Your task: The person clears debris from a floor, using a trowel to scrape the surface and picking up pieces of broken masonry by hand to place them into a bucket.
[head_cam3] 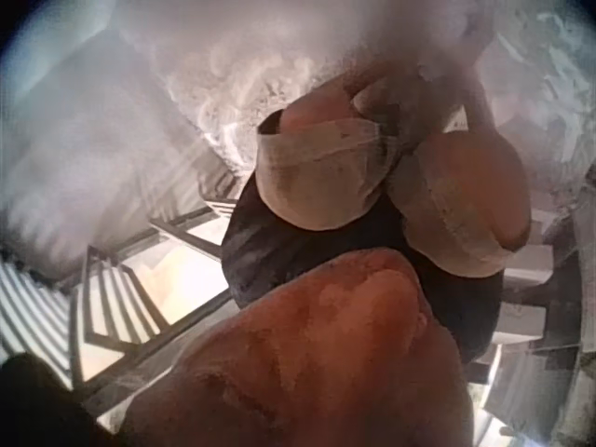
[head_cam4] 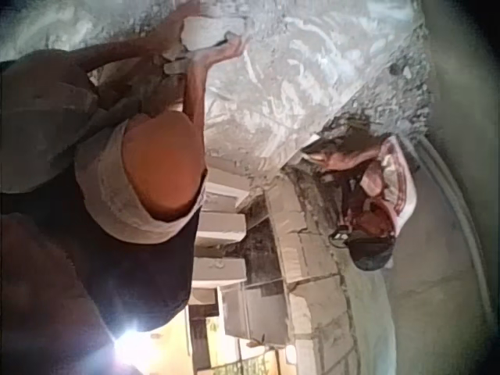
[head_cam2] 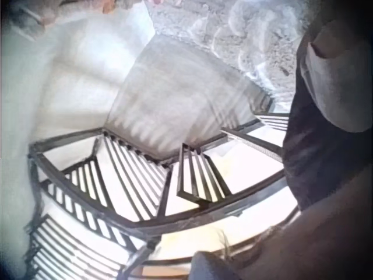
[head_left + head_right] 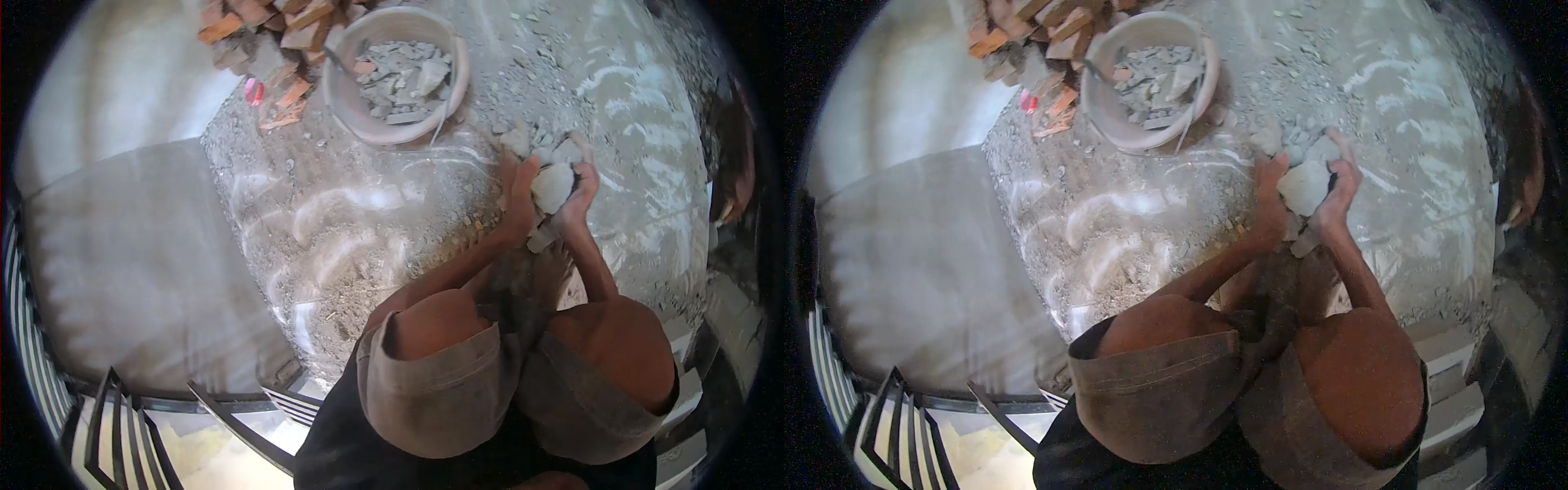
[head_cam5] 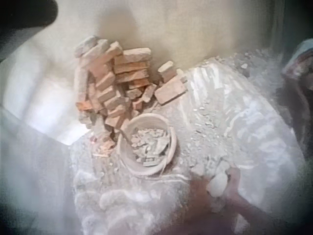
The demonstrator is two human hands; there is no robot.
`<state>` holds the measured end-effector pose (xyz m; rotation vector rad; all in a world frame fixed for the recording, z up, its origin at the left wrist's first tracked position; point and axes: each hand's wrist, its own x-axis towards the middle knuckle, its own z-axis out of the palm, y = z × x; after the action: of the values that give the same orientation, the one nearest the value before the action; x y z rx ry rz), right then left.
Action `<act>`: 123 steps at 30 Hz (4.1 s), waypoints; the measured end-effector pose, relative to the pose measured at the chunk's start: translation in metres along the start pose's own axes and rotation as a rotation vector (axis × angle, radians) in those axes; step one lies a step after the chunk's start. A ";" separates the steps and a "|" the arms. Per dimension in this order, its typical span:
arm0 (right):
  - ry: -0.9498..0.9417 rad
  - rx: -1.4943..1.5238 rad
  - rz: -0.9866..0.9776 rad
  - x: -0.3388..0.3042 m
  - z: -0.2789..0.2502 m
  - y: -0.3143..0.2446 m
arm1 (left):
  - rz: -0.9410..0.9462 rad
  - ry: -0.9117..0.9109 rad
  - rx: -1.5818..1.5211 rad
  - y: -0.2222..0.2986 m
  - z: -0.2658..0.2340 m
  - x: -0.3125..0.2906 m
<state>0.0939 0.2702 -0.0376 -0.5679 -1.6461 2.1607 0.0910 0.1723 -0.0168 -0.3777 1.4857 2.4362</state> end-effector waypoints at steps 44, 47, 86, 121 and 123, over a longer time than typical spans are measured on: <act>-0.272 -0.391 -0.285 0.019 0.000 0.055 | 0.685 -0.727 1.733 0.062 -0.072 0.027; -0.360 -0.740 -0.538 0.038 -0.083 0.037 | 0.727 -0.490 1.654 0.062 -0.077 0.027; -1.108 -0.566 -0.343 0.217 0.064 0.045 | 0.210 0.397 1.566 -0.003 -0.121 0.086; -0.180 0.704 0.625 0.059 0.156 -0.107 | 0.138 0.159 -0.423 0.151 0.027 0.069; -0.269 0.638 0.521 0.081 0.182 -0.120 | 0.155 0.084 -0.402 0.192 0.030 0.081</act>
<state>-0.0642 0.1931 0.1144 -0.5606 -0.8570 3.0576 -0.0547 0.1213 0.1265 -0.4623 1.0816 2.8782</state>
